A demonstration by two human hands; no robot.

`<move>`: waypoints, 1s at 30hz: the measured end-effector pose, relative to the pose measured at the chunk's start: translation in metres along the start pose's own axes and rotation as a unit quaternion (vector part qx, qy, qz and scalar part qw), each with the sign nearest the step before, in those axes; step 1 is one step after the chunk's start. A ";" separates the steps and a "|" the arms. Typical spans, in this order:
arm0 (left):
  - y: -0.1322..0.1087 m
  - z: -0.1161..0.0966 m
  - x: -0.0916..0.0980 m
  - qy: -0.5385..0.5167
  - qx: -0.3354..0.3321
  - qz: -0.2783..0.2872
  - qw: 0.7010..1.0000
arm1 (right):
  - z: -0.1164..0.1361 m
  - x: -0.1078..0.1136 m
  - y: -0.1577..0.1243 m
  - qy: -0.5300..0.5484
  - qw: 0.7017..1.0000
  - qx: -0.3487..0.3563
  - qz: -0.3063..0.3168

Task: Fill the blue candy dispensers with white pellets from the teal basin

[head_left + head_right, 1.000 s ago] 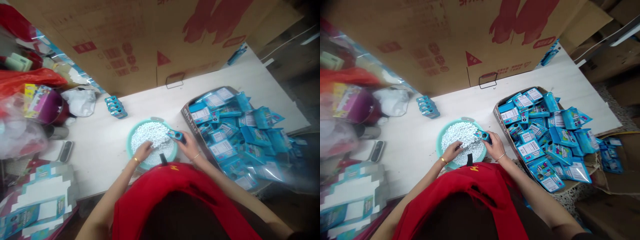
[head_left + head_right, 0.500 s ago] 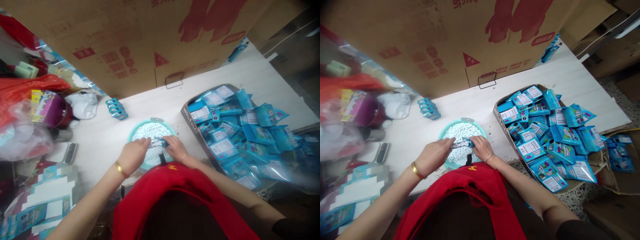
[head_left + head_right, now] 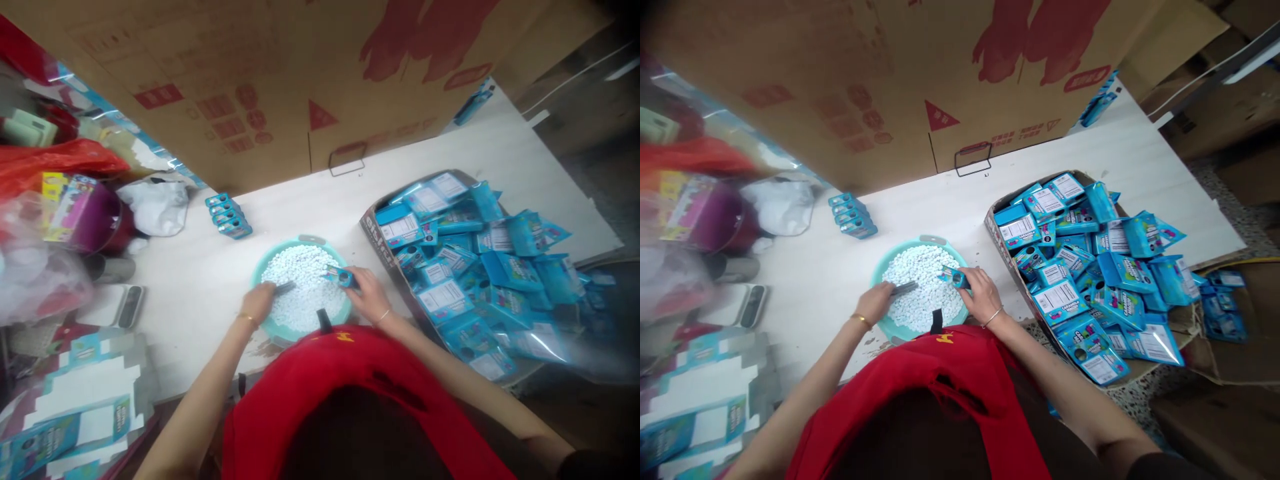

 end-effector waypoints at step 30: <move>-0.044 -0.136 0.151 0.149 -0.236 -0.038 0.959 | 0.037 -0.037 0.000 0.004 0.995 0.079 0.065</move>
Point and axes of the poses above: each hand's wrist, its own y-axis towards the middle knuckle, its own x-axis out of the back of the hand, z = x × y, the point moved 10 cm from there along y, towards the middle knuckle, and after that the axes turned 14 degrees about -z, right-handed, at the moved point
